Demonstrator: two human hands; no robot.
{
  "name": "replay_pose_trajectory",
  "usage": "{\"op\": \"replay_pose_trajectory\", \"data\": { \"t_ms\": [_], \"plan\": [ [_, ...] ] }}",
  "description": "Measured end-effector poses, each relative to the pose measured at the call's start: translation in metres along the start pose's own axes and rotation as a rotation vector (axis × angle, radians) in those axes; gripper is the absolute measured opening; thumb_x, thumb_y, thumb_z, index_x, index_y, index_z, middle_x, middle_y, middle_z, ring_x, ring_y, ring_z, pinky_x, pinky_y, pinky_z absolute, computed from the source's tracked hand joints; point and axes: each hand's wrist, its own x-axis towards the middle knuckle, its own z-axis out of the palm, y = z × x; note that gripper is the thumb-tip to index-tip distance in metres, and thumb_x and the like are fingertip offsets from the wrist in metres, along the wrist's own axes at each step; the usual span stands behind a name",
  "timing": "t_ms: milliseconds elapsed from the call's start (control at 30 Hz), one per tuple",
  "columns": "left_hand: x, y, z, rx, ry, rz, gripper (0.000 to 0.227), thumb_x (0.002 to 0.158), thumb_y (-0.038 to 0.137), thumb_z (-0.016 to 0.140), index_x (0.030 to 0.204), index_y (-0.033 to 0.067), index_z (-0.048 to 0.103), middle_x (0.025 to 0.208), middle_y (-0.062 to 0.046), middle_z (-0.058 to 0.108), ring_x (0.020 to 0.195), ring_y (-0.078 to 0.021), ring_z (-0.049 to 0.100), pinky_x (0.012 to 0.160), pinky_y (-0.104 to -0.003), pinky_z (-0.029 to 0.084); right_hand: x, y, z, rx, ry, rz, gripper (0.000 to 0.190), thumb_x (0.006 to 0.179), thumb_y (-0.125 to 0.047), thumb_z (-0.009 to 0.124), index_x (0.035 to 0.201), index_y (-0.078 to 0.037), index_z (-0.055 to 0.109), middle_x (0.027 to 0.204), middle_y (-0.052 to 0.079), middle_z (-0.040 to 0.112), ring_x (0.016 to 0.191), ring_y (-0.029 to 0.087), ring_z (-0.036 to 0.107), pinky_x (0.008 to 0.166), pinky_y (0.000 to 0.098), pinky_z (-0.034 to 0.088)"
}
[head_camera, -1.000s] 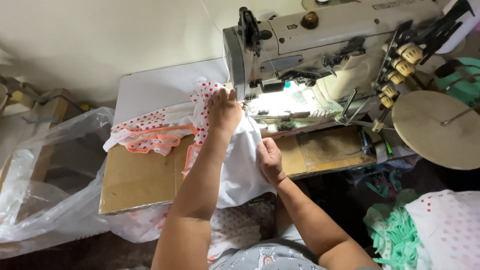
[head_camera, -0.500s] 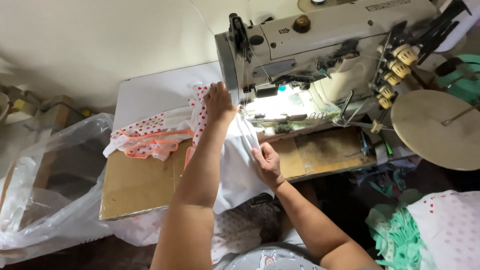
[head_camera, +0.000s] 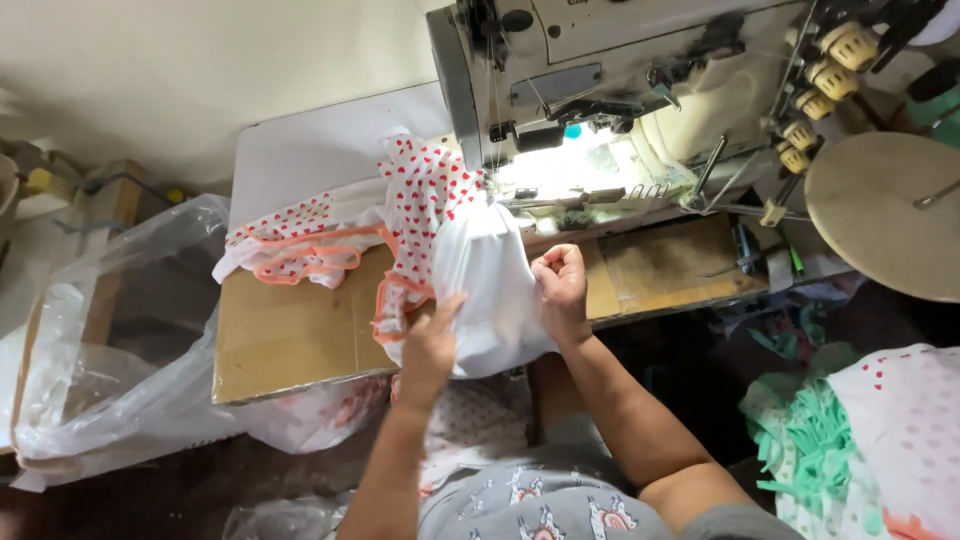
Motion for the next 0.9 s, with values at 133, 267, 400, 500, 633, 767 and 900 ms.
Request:
{"op": "replay_pose_trajectory", "data": {
  "t_ms": [133, 267, 400, 500, 633, 767, 900],
  "plan": [
    [-0.008, -0.035, -0.014, -0.863, -0.424, -0.543, 0.070, 0.059, -0.007, 0.054, 0.119, 0.0200, 0.079, 0.118, -0.010, 0.075, 0.119, -0.0235, 0.065, 0.106, -0.036, 0.046, -0.014, -0.011, 0.011, 0.007, -0.042, 0.070, 0.019, 0.089, 0.002, 0.058, 0.099, -0.012, 0.051, 0.075, 0.000, 0.057, 0.065, 0.006, 0.047, 0.061, 0.0190, 0.040],
    [-0.003, -0.042, -0.019, -1.130, -0.518, -0.636, 0.068, 0.056, -0.002, 0.050, 0.118, 0.0089, 0.076, 0.118, -0.013, 0.069, 0.115, -0.0233, 0.058, 0.103, -0.035, 0.043, -0.013, -0.001, 0.016, 0.035, -0.085, 0.055, 0.027, 0.090, 0.000, 0.061, 0.112, -0.011, 0.050, 0.089, -0.005, 0.055, 0.081, 0.003, 0.048, 0.075, 0.0166, 0.041],
    [-0.004, -0.040, -0.025, -1.114, -0.511, -0.646, 0.069, 0.055, -0.002, 0.049, 0.118, 0.0073, 0.076, 0.121, -0.013, 0.068, 0.117, -0.0226, 0.057, 0.104, -0.035, 0.042, -0.011, 0.000, 0.010, -0.071, -0.030, -0.007, 0.031, 0.081, 0.006, 0.058, 0.105, -0.011, 0.051, 0.078, 0.000, 0.055, 0.071, 0.007, 0.048, 0.067, 0.0199, 0.042],
    [0.005, -0.026, -0.037, -1.076, -0.528, -0.666, 0.067, 0.058, -0.004, 0.047, 0.117, 0.0070, 0.076, 0.121, -0.012, 0.068, 0.121, -0.0236, 0.055, 0.107, -0.036, 0.041, -0.007, 0.003, 0.006, -0.164, 0.035, -0.059, 0.021, 0.080, 0.005, 0.051, 0.093, -0.011, 0.057, 0.071, -0.001, 0.055, 0.065, 0.007, 0.046, 0.062, 0.0204, 0.041],
    [0.021, -0.010, -0.058, -0.852, -0.523, -0.555, 0.062, 0.063, -0.005, 0.049, 0.116, 0.0120, 0.077, 0.121, -0.011, 0.072, 0.125, -0.0276, 0.058, 0.110, -0.040, 0.042, -0.016, -0.012, 0.011, -0.269, -0.016, -0.084, 0.017, 0.091, -0.006, 0.052, 0.092, -0.012, 0.068, 0.068, 0.000, 0.055, 0.064, 0.008, 0.047, 0.059, 0.0229, 0.044],
    [0.020, 0.000, -0.060, -0.570, -0.534, -0.544, 0.057, 0.072, 0.003, 0.055, 0.116, 0.0316, 0.078, 0.123, 0.000, 0.073, 0.125, -0.0245, 0.063, 0.109, -0.040, 0.045, -0.007, 0.009, -0.010, -0.350, -0.174, -0.020, 0.022, 0.101, -0.023, 0.063, 0.082, -0.015, 0.069, 0.060, -0.001, 0.050, 0.057, 0.008, 0.043, 0.050, 0.0236, 0.041],
    [0.009, -0.018, -0.036, -0.384, -0.444, -0.350, 0.059, 0.072, 0.003, 0.051, 0.111, 0.0401, 0.075, 0.109, 0.013, 0.075, 0.112, -0.0179, 0.068, 0.104, -0.037, 0.049, 0.002, 0.016, -0.015, -0.247, -0.220, 0.072, 0.014, 0.097, -0.016, 0.066, 0.084, -0.010, 0.064, 0.053, 0.000, 0.054, 0.045, 0.008, 0.049, 0.042, 0.0185, 0.039]
  ]
}}
